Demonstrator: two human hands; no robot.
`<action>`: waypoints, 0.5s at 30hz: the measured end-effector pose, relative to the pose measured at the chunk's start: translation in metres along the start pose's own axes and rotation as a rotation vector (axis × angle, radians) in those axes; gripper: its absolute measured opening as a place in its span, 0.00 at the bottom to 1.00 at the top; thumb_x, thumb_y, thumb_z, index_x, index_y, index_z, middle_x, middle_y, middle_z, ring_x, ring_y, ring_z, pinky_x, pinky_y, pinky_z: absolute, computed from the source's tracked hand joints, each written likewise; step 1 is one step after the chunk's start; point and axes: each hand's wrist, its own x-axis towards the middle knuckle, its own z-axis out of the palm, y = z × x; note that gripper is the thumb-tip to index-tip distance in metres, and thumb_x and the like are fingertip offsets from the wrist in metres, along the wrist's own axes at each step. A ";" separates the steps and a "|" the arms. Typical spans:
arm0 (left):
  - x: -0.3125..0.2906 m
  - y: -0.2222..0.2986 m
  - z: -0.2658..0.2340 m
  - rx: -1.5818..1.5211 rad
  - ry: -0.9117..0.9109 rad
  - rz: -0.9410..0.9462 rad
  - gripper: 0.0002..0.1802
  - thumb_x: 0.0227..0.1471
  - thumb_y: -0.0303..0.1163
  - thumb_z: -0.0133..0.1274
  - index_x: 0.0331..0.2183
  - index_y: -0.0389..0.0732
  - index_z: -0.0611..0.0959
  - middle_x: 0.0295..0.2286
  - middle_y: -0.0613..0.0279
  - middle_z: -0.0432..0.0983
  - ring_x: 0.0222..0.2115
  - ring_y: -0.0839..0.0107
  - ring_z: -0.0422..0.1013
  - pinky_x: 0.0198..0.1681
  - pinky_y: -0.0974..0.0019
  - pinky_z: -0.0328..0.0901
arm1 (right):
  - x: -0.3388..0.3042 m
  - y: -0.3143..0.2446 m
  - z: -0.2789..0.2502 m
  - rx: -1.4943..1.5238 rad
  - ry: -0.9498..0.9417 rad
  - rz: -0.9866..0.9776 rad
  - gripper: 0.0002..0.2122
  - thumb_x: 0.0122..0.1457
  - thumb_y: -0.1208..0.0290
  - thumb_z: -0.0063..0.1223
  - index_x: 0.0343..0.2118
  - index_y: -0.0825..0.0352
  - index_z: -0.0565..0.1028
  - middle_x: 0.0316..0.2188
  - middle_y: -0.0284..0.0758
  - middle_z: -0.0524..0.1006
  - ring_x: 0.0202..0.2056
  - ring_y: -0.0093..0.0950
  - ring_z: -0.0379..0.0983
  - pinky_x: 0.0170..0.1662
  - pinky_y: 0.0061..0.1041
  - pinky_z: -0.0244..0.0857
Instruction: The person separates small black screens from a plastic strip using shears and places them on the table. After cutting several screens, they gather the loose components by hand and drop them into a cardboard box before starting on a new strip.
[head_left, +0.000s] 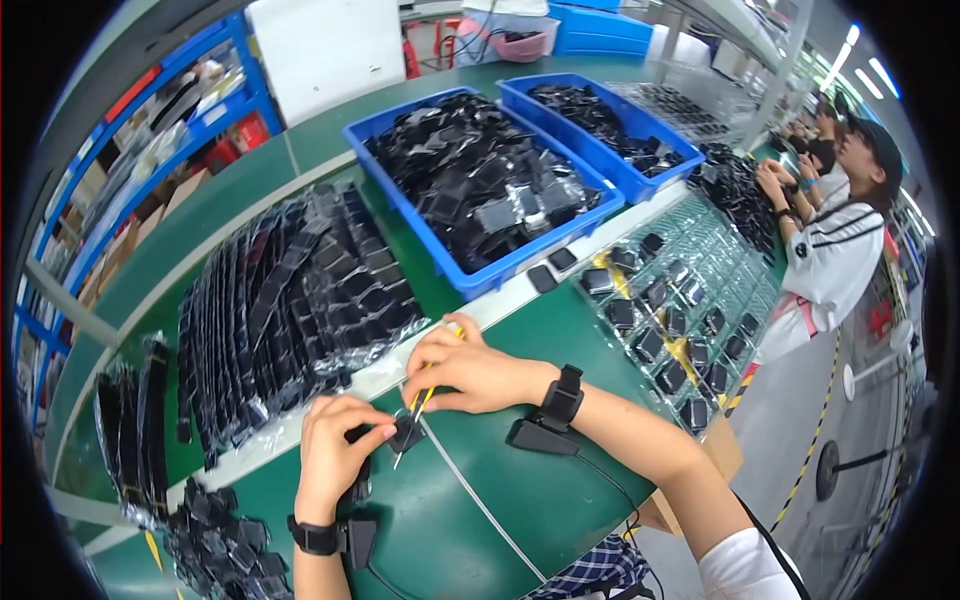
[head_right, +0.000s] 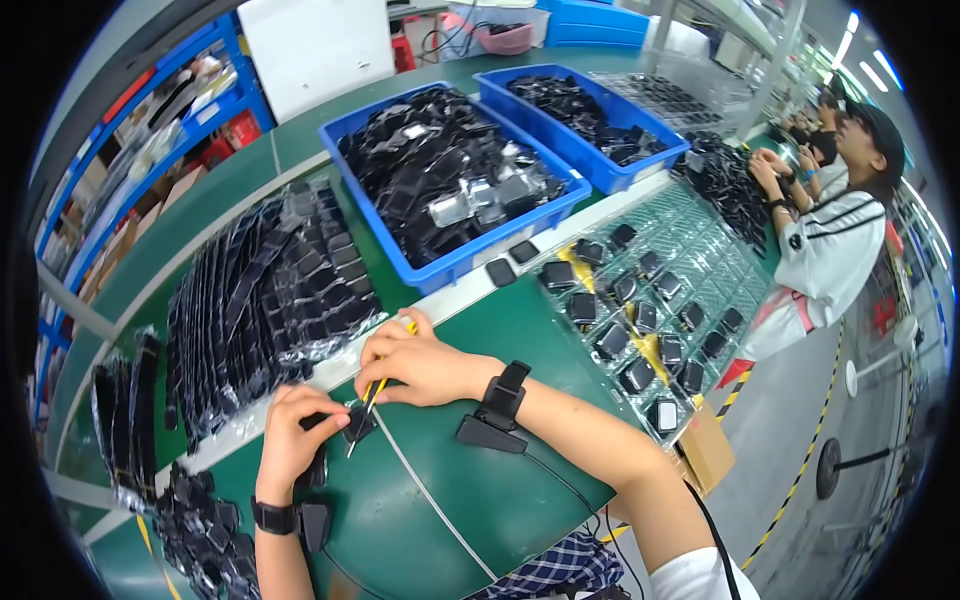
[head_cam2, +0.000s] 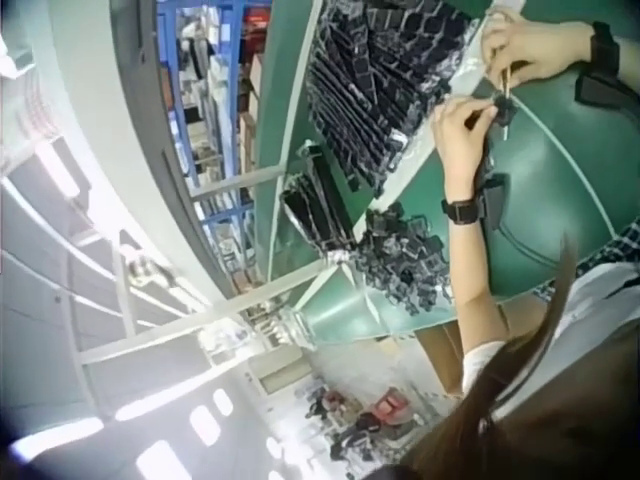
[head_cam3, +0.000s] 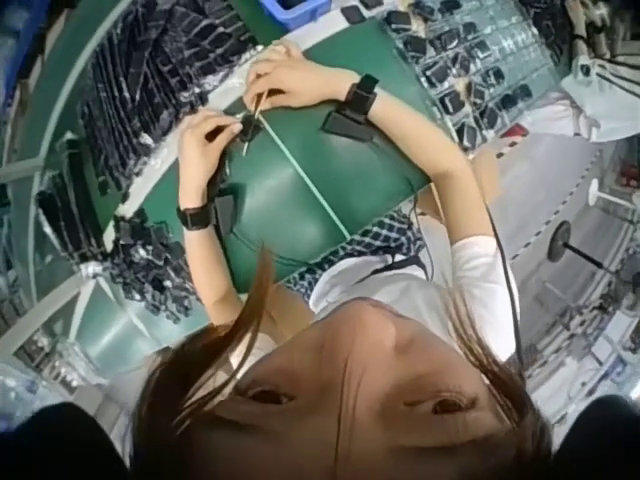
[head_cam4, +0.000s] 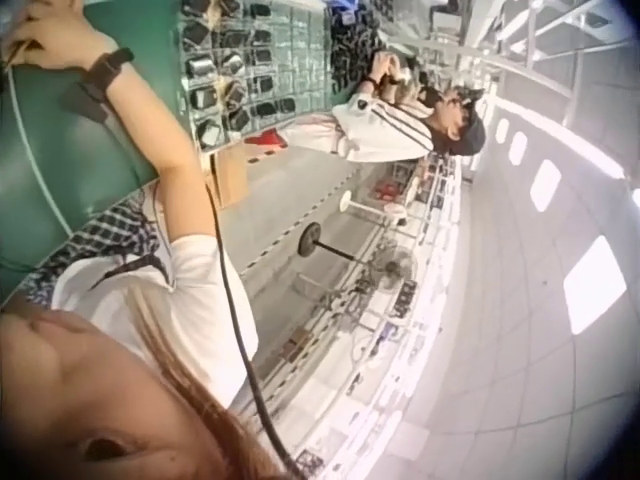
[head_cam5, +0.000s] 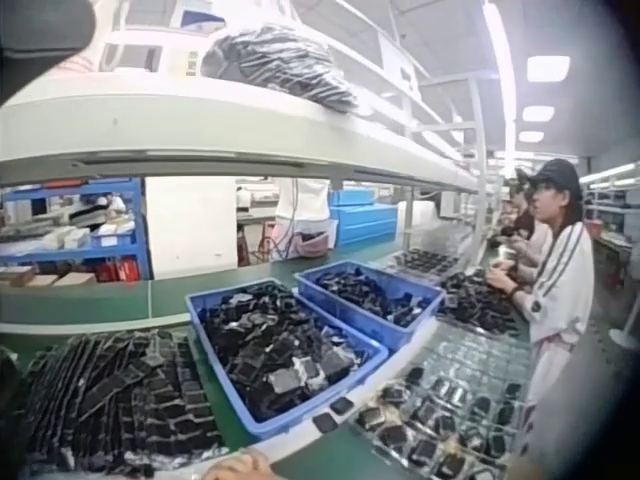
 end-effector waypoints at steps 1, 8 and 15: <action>0.000 0.002 0.002 0.014 -0.010 0.020 0.08 0.40 0.28 0.71 0.28 0.43 0.90 0.28 0.65 0.79 0.34 0.66 0.70 0.42 0.64 0.62 | -0.002 0.001 -0.002 0.038 -0.026 0.002 0.09 0.56 0.64 0.64 0.41 0.47 0.80 0.43 0.23 0.71 0.57 0.27 0.62 0.65 0.57 0.36; 0.003 0.012 0.005 0.009 -0.043 -0.017 0.08 0.40 0.28 0.71 0.29 0.43 0.90 0.28 0.65 0.79 0.34 0.65 0.70 0.42 0.63 0.62 | -0.006 -0.001 -0.011 0.060 -0.066 0.039 0.09 0.55 0.65 0.65 0.40 0.47 0.81 0.43 0.22 0.71 0.57 0.27 0.62 0.64 0.63 0.34; 0.001 0.011 0.005 0.020 -0.053 -0.007 0.09 0.40 0.29 0.71 0.29 0.44 0.90 0.29 0.66 0.80 0.35 0.65 0.70 0.43 0.63 0.63 | -0.011 0.014 -0.030 0.164 -0.170 0.005 0.10 0.51 0.64 0.68 0.38 0.49 0.84 0.39 0.22 0.74 0.55 0.27 0.65 0.67 0.55 0.37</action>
